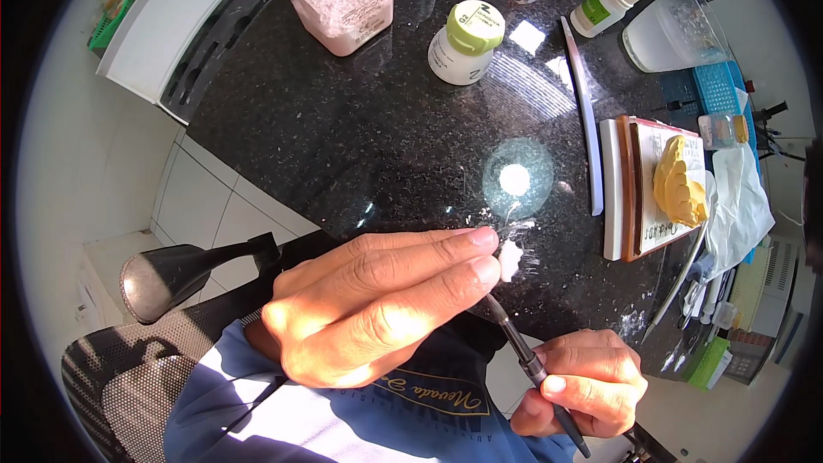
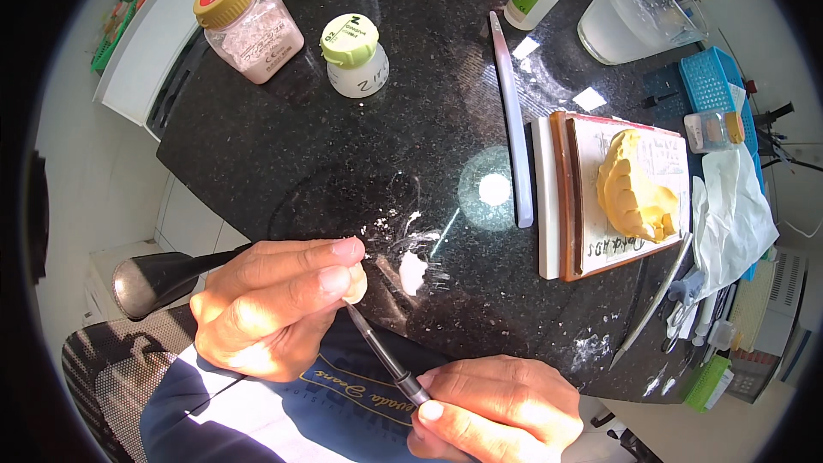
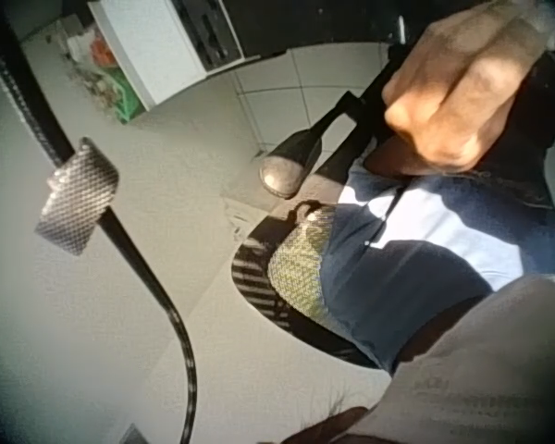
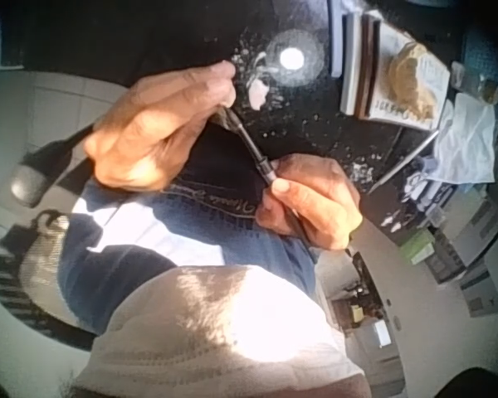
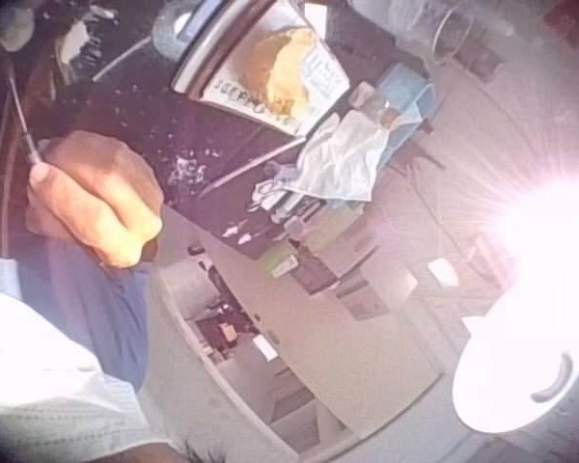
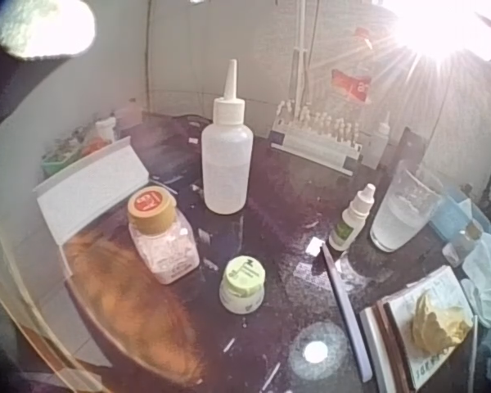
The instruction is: Fitting a dental crown onto a dental model and applying stain or glaze with a brush.
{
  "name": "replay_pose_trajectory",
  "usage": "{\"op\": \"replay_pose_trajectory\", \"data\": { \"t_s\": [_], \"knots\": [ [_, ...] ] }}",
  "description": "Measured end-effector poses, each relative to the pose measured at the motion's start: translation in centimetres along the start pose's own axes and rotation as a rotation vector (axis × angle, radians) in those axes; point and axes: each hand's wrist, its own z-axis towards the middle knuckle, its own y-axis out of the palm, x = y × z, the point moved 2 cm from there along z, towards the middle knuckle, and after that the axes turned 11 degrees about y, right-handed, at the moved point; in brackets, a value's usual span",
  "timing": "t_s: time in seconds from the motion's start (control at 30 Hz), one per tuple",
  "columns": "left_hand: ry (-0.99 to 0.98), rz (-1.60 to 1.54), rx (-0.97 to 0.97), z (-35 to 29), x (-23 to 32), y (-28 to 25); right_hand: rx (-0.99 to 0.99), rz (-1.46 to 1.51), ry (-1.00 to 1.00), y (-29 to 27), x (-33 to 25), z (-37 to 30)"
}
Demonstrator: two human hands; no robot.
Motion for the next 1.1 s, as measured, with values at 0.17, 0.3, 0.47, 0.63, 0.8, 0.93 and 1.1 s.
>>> {"op": "replay_pose_trajectory", "data": {
  "t_s": [0.17,0.3,0.47,0.63,0.8,0.93,1.1],
  "knots": [
    [0.014,0.043,-0.004,-0.5,-0.4,-0.2,-0.010,-0.044,-0.006,0.2,0.4,0.2],
    [-0.009,-0.006,-0.019,-0.7,-0.3,-0.4,0.002,-0.016,0.002,0.2,0.5,0.0],
    [-0.004,-0.015,-0.013,-0.5,-0.1,-0.3,-0.008,-0.030,0.011,0.1,0.2,0.1],
    [-0.011,-0.005,-0.003,-0.6,-0.2,-0.3,-0.027,-0.044,-0.007,0.1,0.4,0.1],
    [-0.015,-0.008,-0.003,-0.4,-0.1,-0.2,-0.024,-0.026,0.014,-0.1,0.0,0.0],
    [-0.002,-0.006,-0.011,-0.4,-0.1,-0.3,-0.041,-0.043,0.014,-0.1,0.1,0.0],
    [-0.002,-0.009,-0.016,-0.5,-0.1,-0.4,-0.037,-0.044,0.009,-0.1,0.2,-0.1]
  ]
}}
